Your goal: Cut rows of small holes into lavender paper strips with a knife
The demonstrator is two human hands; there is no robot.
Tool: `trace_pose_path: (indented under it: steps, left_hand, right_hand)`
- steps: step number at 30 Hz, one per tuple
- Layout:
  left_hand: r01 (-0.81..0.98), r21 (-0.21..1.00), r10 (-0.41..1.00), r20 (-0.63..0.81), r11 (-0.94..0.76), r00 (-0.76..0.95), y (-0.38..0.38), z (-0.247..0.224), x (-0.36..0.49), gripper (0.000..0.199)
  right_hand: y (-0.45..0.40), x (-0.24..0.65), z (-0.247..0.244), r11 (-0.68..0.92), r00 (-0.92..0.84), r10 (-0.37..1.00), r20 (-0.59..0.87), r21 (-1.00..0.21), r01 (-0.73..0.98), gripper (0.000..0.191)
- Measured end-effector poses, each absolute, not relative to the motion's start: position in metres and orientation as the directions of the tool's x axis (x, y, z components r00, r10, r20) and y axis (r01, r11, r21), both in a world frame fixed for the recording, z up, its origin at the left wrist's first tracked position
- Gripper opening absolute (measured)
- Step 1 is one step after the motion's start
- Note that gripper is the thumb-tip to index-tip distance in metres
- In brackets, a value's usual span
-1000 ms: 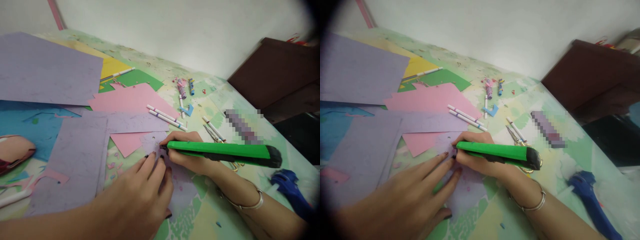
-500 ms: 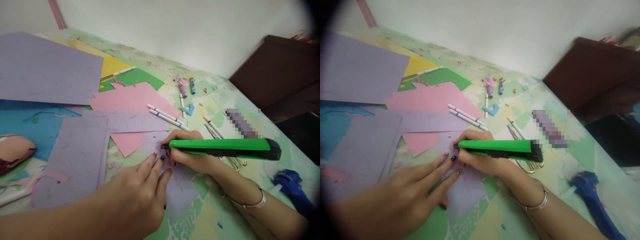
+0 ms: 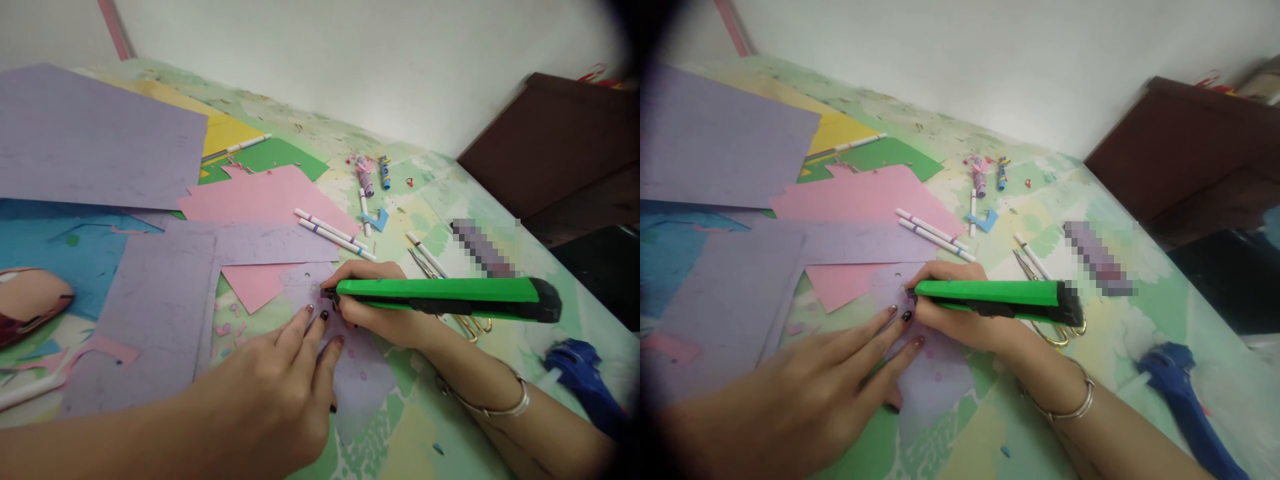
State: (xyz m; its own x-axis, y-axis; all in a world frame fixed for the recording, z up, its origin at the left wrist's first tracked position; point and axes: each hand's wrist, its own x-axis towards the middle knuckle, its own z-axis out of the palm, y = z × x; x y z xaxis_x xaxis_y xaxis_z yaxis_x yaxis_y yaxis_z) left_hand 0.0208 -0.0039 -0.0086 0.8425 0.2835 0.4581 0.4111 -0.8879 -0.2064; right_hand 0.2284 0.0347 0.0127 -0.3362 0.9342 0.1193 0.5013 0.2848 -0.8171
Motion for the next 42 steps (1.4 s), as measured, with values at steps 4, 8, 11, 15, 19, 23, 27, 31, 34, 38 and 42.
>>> trace_pose_path:
  steps: [4, 8, 11, 15, 19, 23, 27, 31, 34, 38, 42]
  left_hand:
    - [0.421, -0.257, 0.261, 0.484, -0.870, 0.835, -0.008, -0.011, 0.022, 0.036]
    - [0.431, -0.300, 0.237, 0.512, -0.851, 0.825, -0.012, -0.010, 0.028, 0.034]
    - [0.458, -0.330, 0.222, 0.556, -0.826, 0.801, -0.011, -0.008, 0.035, 0.027]
    - [0.493, -0.348, 0.186, 0.635, -0.798, 0.749, -0.007, -0.010, 0.043, 0.022]
    - [0.464, -0.285, 0.179, 0.660, -0.839, 0.730, 0.003, -0.008, 0.042, 0.020]
    - [0.460, -0.149, 0.261, 0.655, -0.875, 0.709, 0.019, 0.000, 0.035, 0.035]
    - [0.611, -0.058, 0.536, 0.419, -0.790, 0.733, 0.028, 0.008, 0.026, 0.046]
    - [0.605, -0.024, 0.559, 0.354, -0.796, 0.750, 0.023, 0.009, 0.014, 0.054]
    - [0.522, -0.134, 0.446, 0.373, -0.842, 0.814, 0.013, 0.007, 0.008, 0.036]
    - [0.497, -0.280, 0.357, 0.427, -0.821, 0.830, -0.001, -0.002, 0.007, 0.030]
    - [0.549, -0.364, 0.326, 0.519, -0.752, 0.790, -0.009, -0.009, 0.012, 0.032]
  right_hand:
    - [0.033, 0.230, 0.018, 0.256, -0.373, 0.925, 0.069, -0.839, 0.481, 0.024]
    - [0.028, 0.230, 0.020, 0.199, -0.368, 0.929, 0.025, -0.875, 0.442, 0.020]
    - [0.027, 0.229, 0.017, 0.182, -0.321, 0.946, 0.040, -0.887, 0.424, 0.019]
    - [0.025, 0.221, 0.014, 0.060, -0.204, 0.979, -0.005, -0.949, 0.310, 0.015]
    - [0.018, 0.211, 0.010, 0.014, -0.102, 0.995, -0.002, -0.988, 0.156, 0.014]
    - [0.018, 0.213, 0.000, 0.069, 0.003, 0.998, 0.070, -0.993, 0.099, 0.017]
    - [0.022, 0.221, -0.006, 0.029, 0.024, 0.999, 0.030, -0.999, 0.041, 0.017]
    - [0.022, 0.224, -0.002, 0.042, 0.049, 0.998, 0.047, -0.994, 0.096, 0.016]
    - [0.019, 0.224, 0.007, 0.100, 0.068, 0.991, 0.118, -0.970, 0.222, 0.015]
    - [0.014, 0.224, 0.020, 0.171, 0.010, 0.984, 0.179, -0.951, 0.256, 0.014]
    - [0.013, 0.223, 0.026, 0.169, -0.101, 0.984, 0.147, -0.949, 0.265, 0.016]
